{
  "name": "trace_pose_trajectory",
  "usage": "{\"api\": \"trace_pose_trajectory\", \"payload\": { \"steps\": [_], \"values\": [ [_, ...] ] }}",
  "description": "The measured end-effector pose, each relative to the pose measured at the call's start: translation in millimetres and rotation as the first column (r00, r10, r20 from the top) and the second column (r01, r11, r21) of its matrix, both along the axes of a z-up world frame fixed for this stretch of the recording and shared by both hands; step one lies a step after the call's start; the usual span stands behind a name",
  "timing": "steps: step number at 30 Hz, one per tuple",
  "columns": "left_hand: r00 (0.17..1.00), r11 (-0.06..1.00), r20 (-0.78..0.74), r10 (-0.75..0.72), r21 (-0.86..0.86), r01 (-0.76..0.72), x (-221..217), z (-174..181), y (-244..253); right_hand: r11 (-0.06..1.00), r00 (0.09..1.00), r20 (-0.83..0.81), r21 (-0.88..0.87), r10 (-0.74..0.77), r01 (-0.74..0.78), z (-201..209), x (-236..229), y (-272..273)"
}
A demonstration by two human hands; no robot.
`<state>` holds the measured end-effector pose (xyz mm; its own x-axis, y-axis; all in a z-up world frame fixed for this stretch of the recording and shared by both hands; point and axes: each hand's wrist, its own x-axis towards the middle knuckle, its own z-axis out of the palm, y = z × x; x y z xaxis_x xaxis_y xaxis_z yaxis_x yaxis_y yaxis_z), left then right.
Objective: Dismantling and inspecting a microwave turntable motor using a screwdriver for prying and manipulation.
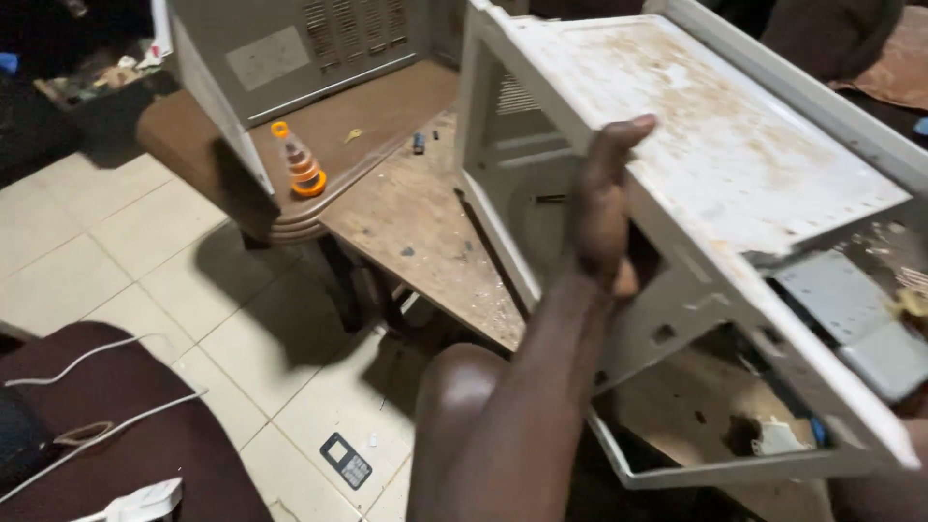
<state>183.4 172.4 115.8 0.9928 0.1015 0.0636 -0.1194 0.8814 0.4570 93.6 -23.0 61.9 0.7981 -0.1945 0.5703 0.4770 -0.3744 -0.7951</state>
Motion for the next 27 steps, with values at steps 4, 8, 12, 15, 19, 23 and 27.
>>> {"api": "trace_pose_trajectory", "payload": {
  "steps": [4, 8, 12, 15, 19, 23, 27],
  "values": [
    [0.989, 0.946, -0.101, -0.11, 0.294, 0.135, -39.1, 32.2, 0.3, 0.994, 0.993, 0.118, 0.107, -0.007, -0.006, 21.9, 30.0, 67.0],
    [0.981, 0.932, -0.022, -0.192, 0.31, 0.19, -43.3, 24.2, -3.0, 0.975, 0.97, 0.238, 0.223, -0.059, 0.004, 48.5, 64.7, 148.2],
    [0.98, 0.858, -0.006, -0.2, 0.482, 0.178, -59.2, 37.5, 5.8, 0.875, 0.866, 0.211, -0.079, -0.454, 0.478, 2.7, 110.3, 128.2],
    [0.975, 0.762, 0.012, -0.223, 0.625, 0.167, -68.4, 49.7, 8.8, 0.497, 0.631, 0.274, -0.427, -0.725, 0.756, -39.6, 144.9, 85.6],
    [0.963, 0.748, 0.175, -0.205, 0.662, 0.039, -67.5, 47.3, 17.0, 0.566, 0.69, 0.226, -0.428, -0.688, 0.705, -82.6, 168.2, 25.8],
    [0.924, 0.611, 0.0, -0.383, 0.75, 0.253, -56.4, 46.9, 61.1, 0.621, 0.733, 0.175, -0.424, -0.658, 0.659, -108.1, 179.4, -42.1],
    [0.925, 0.263, -0.025, -0.379, 0.955, 0.134, -18.5, 18.5, 89.2, 0.674, 0.773, 0.12, -0.419, -0.623, 0.608, -117.6, 161.9, -91.1]
  ]
}}
